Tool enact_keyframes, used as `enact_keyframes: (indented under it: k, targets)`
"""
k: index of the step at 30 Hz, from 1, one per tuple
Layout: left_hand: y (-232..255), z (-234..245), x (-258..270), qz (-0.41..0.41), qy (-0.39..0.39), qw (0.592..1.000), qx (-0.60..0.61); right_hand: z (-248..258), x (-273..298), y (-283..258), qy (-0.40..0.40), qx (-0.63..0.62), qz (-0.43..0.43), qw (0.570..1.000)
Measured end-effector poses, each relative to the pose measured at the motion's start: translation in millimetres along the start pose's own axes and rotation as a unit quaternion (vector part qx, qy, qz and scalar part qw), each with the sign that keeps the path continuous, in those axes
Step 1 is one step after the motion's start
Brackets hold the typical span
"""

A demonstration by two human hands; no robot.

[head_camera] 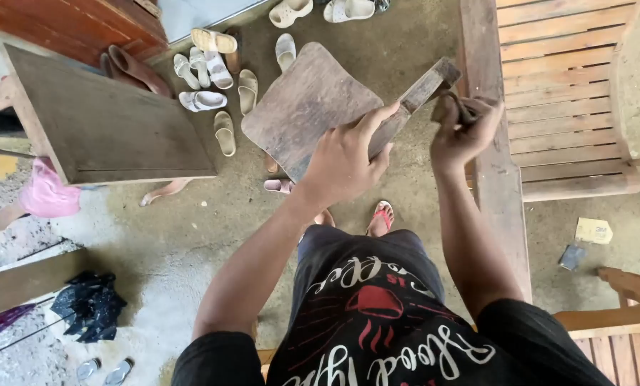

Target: Manually sanding a wooden chair to prepare the surface using sandpaper

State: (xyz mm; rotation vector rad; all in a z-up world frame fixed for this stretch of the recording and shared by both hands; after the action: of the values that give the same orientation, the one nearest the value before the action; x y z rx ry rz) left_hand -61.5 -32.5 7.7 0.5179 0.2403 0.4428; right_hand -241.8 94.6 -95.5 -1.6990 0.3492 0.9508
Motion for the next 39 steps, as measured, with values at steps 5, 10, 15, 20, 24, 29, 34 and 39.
enact_keyframes:
  k: [5,10,15,20,24,29,34,39]
  targets:
    - [0,0,1,0.002,0.003,1.000,0.000,-23,46,52,-0.039,0.133,0.004,0.990]
    - [-2,1,-3,-0.003,0.009,1.000,0.013,-25,22,27,-0.022,0.106,-0.046,0.993]
    - [1,-1,6,-0.019,0.021,0.999,0.021,-33,44,37,-0.087,0.218,-0.023,0.972]
    - [2,9,-1,-0.037,0.058,0.998,0.009,-21,19,32,-0.017,0.127,-0.059,0.990]
    - [4,8,4,-0.059,0.064,0.996,0.018,-27,17,18,-0.031,0.172,-0.022,0.984]
    - [2,2,6,-0.043,0.078,0.996,0.015,-9,69,62,-0.060,0.139,-0.064,0.986]
    - [10,16,3,-0.075,0.060,0.995,0.015,-28,0,20,-0.051,0.103,0.054,0.992]
    - [7,9,5,-0.079,0.038,0.996,0.005,-31,65,93,-0.065,0.131,-0.301,0.942]
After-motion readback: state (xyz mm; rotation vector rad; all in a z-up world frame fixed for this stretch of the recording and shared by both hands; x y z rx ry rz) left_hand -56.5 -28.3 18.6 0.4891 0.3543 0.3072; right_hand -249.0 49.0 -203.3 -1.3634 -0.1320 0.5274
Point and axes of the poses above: each hand's wrist, its own x-axis away from the middle knuckle, its own z-axis out of the back of the hand, y = z × x, the point moved 7 cm from there along -x, towards the middle knuckle, and after that the axes turned 8 degrees about -x, right-handed, at the moved point
